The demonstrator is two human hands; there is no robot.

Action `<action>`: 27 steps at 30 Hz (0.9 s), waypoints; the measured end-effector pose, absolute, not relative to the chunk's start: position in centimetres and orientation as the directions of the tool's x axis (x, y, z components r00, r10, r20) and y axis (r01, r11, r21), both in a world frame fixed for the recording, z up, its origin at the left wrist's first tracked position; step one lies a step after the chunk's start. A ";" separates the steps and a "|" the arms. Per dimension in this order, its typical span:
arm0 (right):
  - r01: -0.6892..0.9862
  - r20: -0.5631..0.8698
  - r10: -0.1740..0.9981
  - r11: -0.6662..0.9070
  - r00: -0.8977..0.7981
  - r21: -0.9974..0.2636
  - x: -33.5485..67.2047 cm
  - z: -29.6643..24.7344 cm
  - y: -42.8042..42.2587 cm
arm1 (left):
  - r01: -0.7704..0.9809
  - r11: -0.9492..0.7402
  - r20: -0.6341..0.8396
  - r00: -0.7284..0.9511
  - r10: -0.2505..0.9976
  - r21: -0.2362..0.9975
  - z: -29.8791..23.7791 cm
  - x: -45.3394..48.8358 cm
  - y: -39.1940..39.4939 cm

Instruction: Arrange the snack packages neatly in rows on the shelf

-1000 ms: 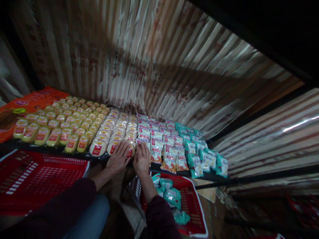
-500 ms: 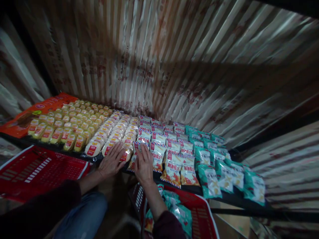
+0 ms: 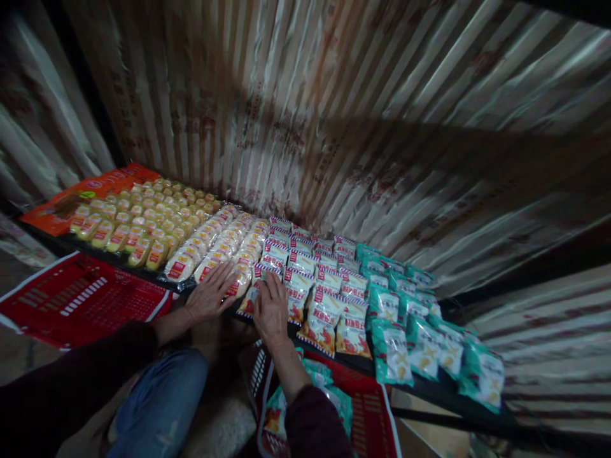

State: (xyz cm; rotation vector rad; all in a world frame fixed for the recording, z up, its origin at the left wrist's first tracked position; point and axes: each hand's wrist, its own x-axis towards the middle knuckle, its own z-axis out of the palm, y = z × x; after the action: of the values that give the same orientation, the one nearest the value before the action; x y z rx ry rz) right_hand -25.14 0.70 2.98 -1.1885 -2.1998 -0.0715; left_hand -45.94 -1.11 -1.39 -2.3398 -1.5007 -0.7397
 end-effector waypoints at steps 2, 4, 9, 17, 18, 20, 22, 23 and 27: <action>0.794 0.557 0.752 0.555 -0.353 -0.247 -25.8 2.2 0.3 | 0.904 -0.425 0.536 0.338 0.774 0.044 -1.3 -45.9 -1.2; 0.814 0.551 0.765 0.528 -0.332 -0.243 -26.6 1.4 0.0 | 0.909 -0.415 0.529 0.330 0.782 0.046 -1.1 -46.0 -1.3; 0.866 0.530 0.797 0.455 -0.292 -0.207 -28.1 0.4 -0.5 | 0.908 -0.415 0.532 0.325 0.782 0.056 -1.1 -45.9 -1.4; 0.881 0.541 0.793 0.436 -0.280 -0.184 -28.2 0.2 -0.5 | 0.910 -0.411 0.566 0.306 0.765 0.064 -1.6 -45.7 -1.4; 0.882 0.542 0.794 0.433 -0.276 -0.185 -28.3 0.2 -0.5 | 0.909 -0.411 0.574 0.302 0.762 0.069 -1.6 -45.8 -1.4; 0.883 0.541 0.795 0.432 -0.275 -0.186 -28.3 0.4 -0.6 | 0.903 -0.422 0.587 0.297 0.753 0.083 -1.6 -46.0 -1.4; 0.884 0.546 0.792 0.431 -0.274 -0.182 -28.3 0.6 -0.9 | 0.892 -0.440 0.614 0.291 0.734 0.103 -1.4 -46.2 -1.6; 0.884 0.552 0.787 0.433 -0.274 -0.178 -28.2 0.7 -1.0 | 0.889 -0.444 0.634 0.278 0.722 0.116 -1.2 -46.2 -1.8; 0.880 0.600 0.755 0.444 -0.265 -0.169 -27.2 0.8 -1.8 | 0.871 -0.463 0.708 0.223 0.670 0.165 -0.8 -44.1 -3.4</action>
State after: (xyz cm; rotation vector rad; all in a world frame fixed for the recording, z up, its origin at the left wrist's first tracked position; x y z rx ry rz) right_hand -27.20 -1.81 0.80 -1.3642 -2.0794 -0.2622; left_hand -44.09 -3.38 -0.79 -2.2316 -1.4491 -1.0784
